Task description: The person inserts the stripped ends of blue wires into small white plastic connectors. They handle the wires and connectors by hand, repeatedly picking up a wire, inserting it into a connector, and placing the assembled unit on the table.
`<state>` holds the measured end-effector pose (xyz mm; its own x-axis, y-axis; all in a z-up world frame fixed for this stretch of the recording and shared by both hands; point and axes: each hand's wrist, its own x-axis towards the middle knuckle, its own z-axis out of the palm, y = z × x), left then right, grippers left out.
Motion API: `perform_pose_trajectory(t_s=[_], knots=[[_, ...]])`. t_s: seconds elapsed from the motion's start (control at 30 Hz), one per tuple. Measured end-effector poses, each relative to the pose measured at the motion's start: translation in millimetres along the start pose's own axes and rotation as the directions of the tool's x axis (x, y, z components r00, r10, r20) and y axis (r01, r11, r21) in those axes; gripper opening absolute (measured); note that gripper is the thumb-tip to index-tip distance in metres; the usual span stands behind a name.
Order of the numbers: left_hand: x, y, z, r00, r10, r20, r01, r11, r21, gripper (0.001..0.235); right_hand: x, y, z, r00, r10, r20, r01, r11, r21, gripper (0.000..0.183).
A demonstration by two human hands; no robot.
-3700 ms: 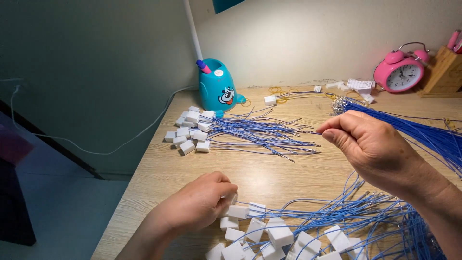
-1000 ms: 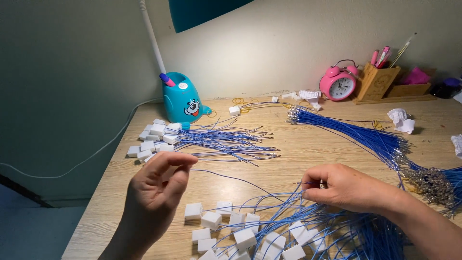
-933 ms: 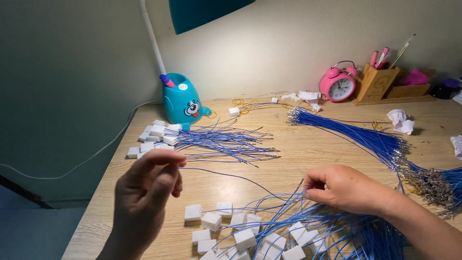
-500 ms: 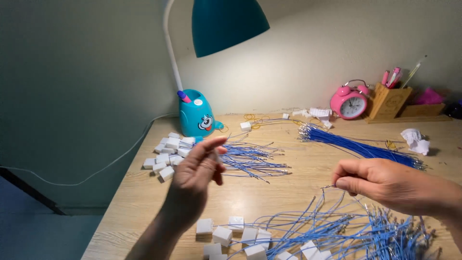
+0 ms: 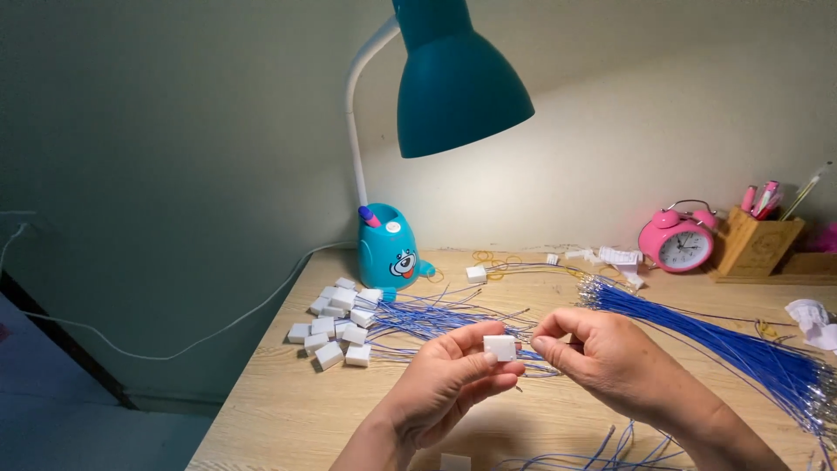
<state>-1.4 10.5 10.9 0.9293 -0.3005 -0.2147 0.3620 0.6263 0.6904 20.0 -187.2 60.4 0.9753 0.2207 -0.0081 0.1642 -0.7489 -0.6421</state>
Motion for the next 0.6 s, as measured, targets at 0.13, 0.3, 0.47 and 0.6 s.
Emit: perform_pose_trajectory(t_s=[0.13, 0.3, 0.47, 0.6], knots=[[4, 1, -5, 1.000, 0.003, 0.027, -0.002, 0.999, -0.053, 0.050, 8, 12, 7, 1.000, -0.013, -0.023, 0.014, 0.999, 0.030, 0.020], [-2, 4, -3, 0.998, -0.054, 0.031, 0.058, 0.986, -0.156, 0.043, 12, 22, 11, 0.994, -0.064, -0.086, 0.070, 0.996, 0.063, 0.018], [2, 0, -1, 0.998, -0.062, -0.013, 0.059, 0.986, -0.155, 0.038, 16, 27, 14, 0.989, -0.086, -0.118, 0.095, 0.993, 0.071, 0.015], [2, -1, 0, 0.995, -0.071, -0.071, 0.060, 0.987, -0.147, 0.037, 13, 25, 14, 0.980, -0.113, -0.165, 0.091, 0.986, -0.137, 0.013]])
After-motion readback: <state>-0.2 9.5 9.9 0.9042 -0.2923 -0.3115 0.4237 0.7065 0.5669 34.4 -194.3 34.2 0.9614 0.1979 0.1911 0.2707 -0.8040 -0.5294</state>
